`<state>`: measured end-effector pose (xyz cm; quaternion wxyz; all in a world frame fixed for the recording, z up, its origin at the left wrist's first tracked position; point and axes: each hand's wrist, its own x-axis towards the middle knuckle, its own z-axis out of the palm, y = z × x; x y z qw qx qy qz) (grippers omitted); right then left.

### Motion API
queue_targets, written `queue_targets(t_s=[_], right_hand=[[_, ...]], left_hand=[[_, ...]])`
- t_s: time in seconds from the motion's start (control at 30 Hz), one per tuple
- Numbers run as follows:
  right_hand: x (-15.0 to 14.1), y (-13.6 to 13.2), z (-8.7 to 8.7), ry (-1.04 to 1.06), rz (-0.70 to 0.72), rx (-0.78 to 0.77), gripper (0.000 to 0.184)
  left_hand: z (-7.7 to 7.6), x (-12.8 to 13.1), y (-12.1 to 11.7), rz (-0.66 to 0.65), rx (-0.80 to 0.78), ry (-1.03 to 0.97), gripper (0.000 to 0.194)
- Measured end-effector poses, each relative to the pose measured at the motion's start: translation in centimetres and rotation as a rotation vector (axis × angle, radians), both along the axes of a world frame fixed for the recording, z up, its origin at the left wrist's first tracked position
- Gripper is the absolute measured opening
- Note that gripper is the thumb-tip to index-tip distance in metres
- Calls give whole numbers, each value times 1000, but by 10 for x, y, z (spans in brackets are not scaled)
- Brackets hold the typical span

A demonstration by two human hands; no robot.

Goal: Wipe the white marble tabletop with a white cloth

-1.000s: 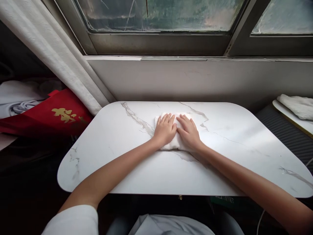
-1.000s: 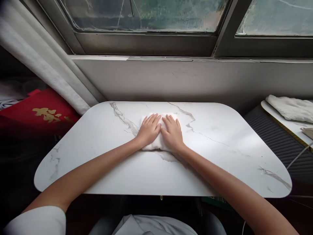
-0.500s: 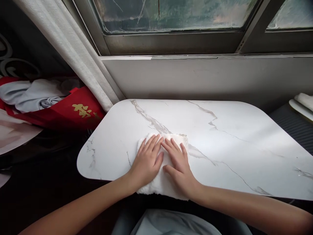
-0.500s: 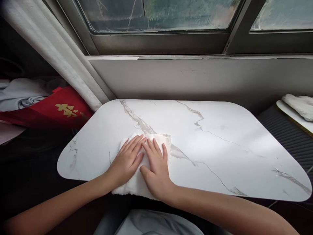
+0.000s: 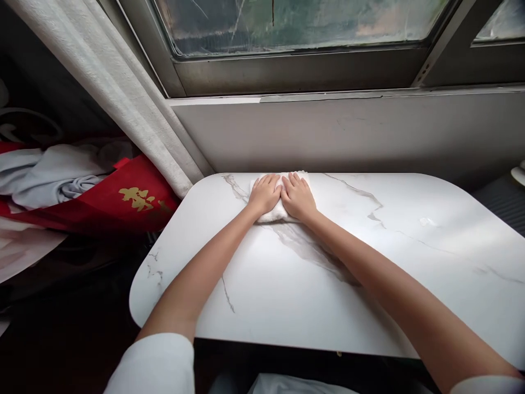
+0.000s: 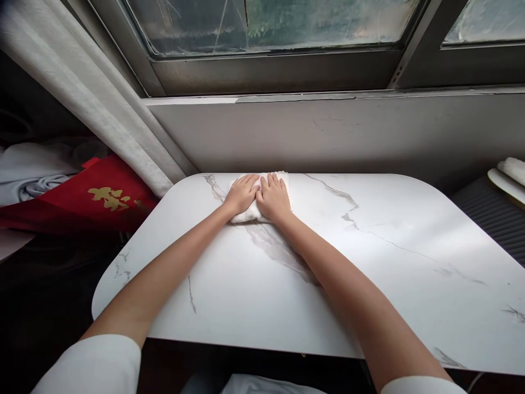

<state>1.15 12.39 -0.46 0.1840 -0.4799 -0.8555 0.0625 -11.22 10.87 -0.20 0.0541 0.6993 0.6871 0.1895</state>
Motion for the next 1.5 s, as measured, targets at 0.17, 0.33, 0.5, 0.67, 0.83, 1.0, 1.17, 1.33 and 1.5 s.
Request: queue_targets(t_s=[0.17, 0.33, 0.5, 0.67, 0.83, 1.0, 1.17, 1.33, 1.5], right_hand=[[-26, 37, -3, 37, -40, 68, 50], [-49, 43, -2, 29, -5, 74, 48], [-65, 17, 3, 6, 57, 23, 50], [-71, -45, 4, 20, 78, -35, 53], [-63, -129, 11, 96, 193, -142, 55], [-60, -204, 21, 183, 363, -297, 62], [-82, -240, 25, 245, 468, -408, 68], [-105, -234, 26, 247, 454, -387, 66], [-119, -179, 20, 208, 402, -307, 60]], left_hand=[[-3, -24, 41, -27, 35, 2, 43], [-4, -47, 43, 7, 34, 30, 44], [-2, -62, 13, 85, -16, 48, 46], [-1, -74, -48, 43, -27, 87, 47], [0, -79, -138, 14, -33, 100, 51], [6, -89, -223, 7, -53, 65, 52], [8, -119, -260, 0, -60, 25, 51], [6, -146, -242, -27, -18, 12, 51], [1, -160, -186, -40, -8, -23, 53]])
